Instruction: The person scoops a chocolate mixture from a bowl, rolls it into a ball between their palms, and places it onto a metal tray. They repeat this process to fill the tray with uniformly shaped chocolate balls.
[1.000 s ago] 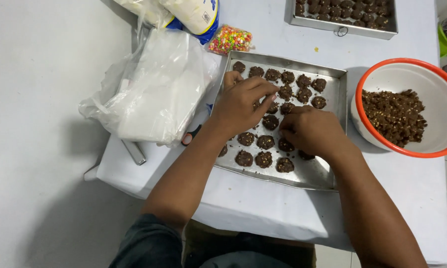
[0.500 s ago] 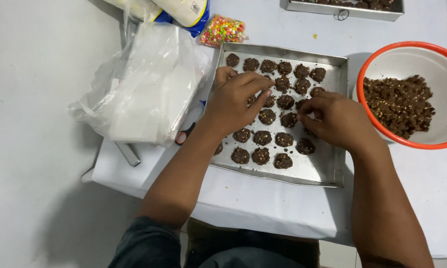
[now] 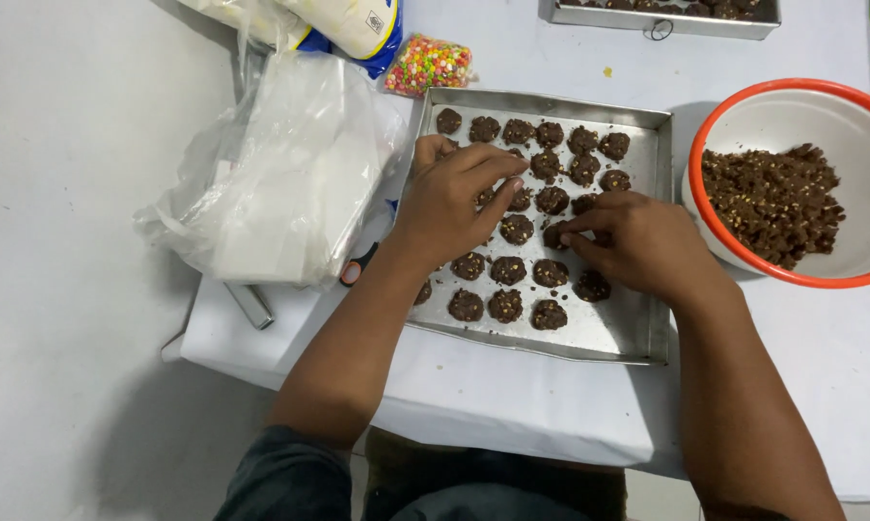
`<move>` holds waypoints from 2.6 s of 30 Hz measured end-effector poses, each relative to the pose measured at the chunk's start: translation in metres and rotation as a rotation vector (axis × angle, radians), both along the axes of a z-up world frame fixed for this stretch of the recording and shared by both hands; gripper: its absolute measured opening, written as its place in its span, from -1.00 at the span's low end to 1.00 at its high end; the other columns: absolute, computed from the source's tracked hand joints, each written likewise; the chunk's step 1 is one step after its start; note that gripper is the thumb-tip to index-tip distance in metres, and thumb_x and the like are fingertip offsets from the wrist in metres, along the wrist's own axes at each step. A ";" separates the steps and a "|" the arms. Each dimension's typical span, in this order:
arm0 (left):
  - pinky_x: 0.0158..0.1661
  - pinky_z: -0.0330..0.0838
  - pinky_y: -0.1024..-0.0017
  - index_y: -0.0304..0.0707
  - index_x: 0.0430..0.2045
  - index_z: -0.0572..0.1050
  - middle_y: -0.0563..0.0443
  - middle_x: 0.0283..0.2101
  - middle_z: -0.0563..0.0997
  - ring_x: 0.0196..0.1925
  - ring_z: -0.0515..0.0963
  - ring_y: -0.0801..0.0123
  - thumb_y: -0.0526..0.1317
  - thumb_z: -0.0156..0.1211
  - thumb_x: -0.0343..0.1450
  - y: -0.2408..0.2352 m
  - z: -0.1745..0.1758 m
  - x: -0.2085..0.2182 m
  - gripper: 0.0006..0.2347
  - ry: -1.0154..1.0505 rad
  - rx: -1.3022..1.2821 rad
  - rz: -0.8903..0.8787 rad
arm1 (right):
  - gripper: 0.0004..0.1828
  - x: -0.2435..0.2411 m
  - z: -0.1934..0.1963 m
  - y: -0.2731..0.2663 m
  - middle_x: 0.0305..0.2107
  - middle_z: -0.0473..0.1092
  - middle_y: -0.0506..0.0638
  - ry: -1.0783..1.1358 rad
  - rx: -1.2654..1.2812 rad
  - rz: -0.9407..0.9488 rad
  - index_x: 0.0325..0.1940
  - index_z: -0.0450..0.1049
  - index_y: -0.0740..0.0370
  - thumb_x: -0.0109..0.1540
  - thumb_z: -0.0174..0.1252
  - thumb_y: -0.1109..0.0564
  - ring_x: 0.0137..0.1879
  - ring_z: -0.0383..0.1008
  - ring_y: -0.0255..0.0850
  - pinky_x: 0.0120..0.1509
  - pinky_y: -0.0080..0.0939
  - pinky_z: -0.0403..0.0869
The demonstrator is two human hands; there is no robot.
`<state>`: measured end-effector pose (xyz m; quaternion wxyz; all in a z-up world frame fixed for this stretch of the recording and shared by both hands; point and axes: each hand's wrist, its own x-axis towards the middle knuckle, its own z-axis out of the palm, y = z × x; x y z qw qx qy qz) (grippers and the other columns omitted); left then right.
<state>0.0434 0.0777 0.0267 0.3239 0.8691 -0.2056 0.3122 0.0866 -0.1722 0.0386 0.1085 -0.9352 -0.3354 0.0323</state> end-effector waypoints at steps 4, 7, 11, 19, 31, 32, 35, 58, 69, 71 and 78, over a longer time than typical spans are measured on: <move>0.03 0.11 0.27 -0.06 -0.19 0.60 0.16 -0.21 0.68 -0.19 0.68 0.41 -0.24 0.25 0.49 0.001 -0.001 0.001 -0.92 -0.008 0.004 0.000 | -0.81 0.002 -0.006 -0.003 -0.55 0.39 -0.12 -0.035 0.019 0.013 -0.16 0.66 -0.22 0.21 0.24 -0.17 -0.18 0.57 -0.04 -0.20 0.09 0.57; 0.03 0.12 0.26 -0.07 -0.20 0.60 0.17 -0.21 0.67 -0.19 0.68 0.41 -0.23 0.25 0.49 0.001 -0.002 0.002 -0.93 -0.005 0.002 0.011 | -0.79 0.003 -0.011 -0.004 -0.55 0.40 -0.12 -0.062 0.033 0.031 -0.19 0.65 -0.19 0.19 0.26 -0.20 -0.19 0.57 -0.04 -0.23 0.12 0.55; 0.04 0.12 0.24 -0.06 -0.19 0.60 0.15 -0.20 0.68 -0.18 0.69 0.39 -0.23 0.24 0.49 0.000 -0.001 0.000 -0.93 0.011 -0.013 0.006 | -0.79 0.004 -0.007 -0.003 -0.57 0.39 -0.15 -0.095 0.023 0.035 -0.15 0.65 -0.18 0.20 0.26 -0.17 -0.20 0.57 -0.07 -0.24 0.06 0.55; 0.03 0.12 0.27 -0.05 -0.20 0.60 0.17 -0.20 0.68 -0.19 0.68 0.42 -0.21 0.24 0.49 0.000 -0.003 0.001 -0.93 -0.008 -0.018 0.022 | -0.84 0.006 -0.020 -0.004 -0.52 0.38 -0.22 -0.311 0.178 -0.019 -0.08 0.63 -0.16 0.31 0.25 -0.12 -0.19 0.54 -0.19 -0.26 -0.14 0.52; -0.01 0.12 0.24 -0.08 -0.19 0.61 0.13 -0.19 0.67 -0.26 0.68 0.41 -0.24 0.24 0.49 0.002 -0.004 0.003 -0.91 -0.077 0.083 -0.003 | -0.90 0.018 -0.010 -0.020 -0.41 0.51 0.00 -0.687 0.335 0.053 -0.10 0.71 0.10 0.30 0.36 0.16 -0.24 0.56 -0.04 -0.11 -0.13 0.50; 0.00 0.12 0.24 -0.08 -0.16 0.62 0.16 -0.12 0.66 -0.17 0.66 0.43 -0.25 0.24 0.50 0.003 -0.007 0.003 -0.90 -0.089 0.117 0.007 | -0.93 0.018 -0.008 -0.024 -0.36 0.50 0.00 -0.752 0.368 0.015 -0.07 0.73 0.10 0.37 0.38 0.19 -0.24 0.49 -0.05 -0.11 -0.11 0.45; 0.01 0.12 0.24 -0.07 -0.12 0.63 0.19 -0.04 0.66 -0.07 0.64 0.48 -0.27 0.25 0.51 0.003 -0.010 0.004 -0.88 -0.126 0.150 0.008 | -0.92 0.027 -0.012 -0.059 -0.26 0.48 0.02 -0.817 0.361 -0.116 0.03 0.77 0.10 0.51 0.37 0.19 -0.16 0.44 -0.03 -0.10 -0.07 0.41; -0.02 0.13 0.23 -0.09 -0.13 0.64 0.11 -0.06 0.67 -0.16 0.66 0.41 -0.32 0.32 0.48 0.001 -0.004 0.002 -0.87 -0.192 0.174 -0.025 | -0.66 0.068 -0.044 -0.197 -0.18 0.62 -0.04 0.040 -0.009 -0.707 0.09 0.71 -0.09 0.26 0.40 -0.13 -0.10 0.57 -0.10 -0.05 -0.10 0.41; -0.01 0.12 0.22 -0.10 -0.12 0.63 0.08 -0.03 0.67 -0.07 0.66 0.40 -0.35 0.32 0.47 0.003 -0.009 0.003 -0.85 -0.180 0.160 -0.045 | -0.70 0.071 -0.054 -0.202 -0.22 0.59 0.07 0.104 0.195 -0.697 0.00 0.70 0.19 0.19 0.50 0.14 -0.12 0.54 -0.12 0.02 -0.11 0.44; -0.01 0.12 0.22 -0.10 -0.13 0.63 0.09 -0.03 0.67 -0.07 0.67 0.40 -0.34 0.31 0.47 0.002 -0.008 0.003 -0.86 -0.172 0.135 -0.050 | -0.68 0.071 -0.054 -0.201 -0.22 0.60 0.04 0.103 0.165 -0.699 0.00 0.71 0.16 0.17 0.50 0.11 -0.11 0.54 -0.13 0.02 -0.11 0.44; 0.02 0.10 0.24 -0.10 -0.09 0.64 0.12 -0.02 0.68 -0.02 0.64 0.45 -0.28 0.33 0.48 0.001 -0.011 0.003 -0.86 -0.129 0.074 -0.048 | -0.70 0.065 -0.035 -0.185 -0.22 0.63 -0.06 0.106 -0.024 -0.749 -0.06 0.73 -0.05 0.13 0.49 -0.05 -0.10 0.56 -0.11 -0.05 -0.07 0.43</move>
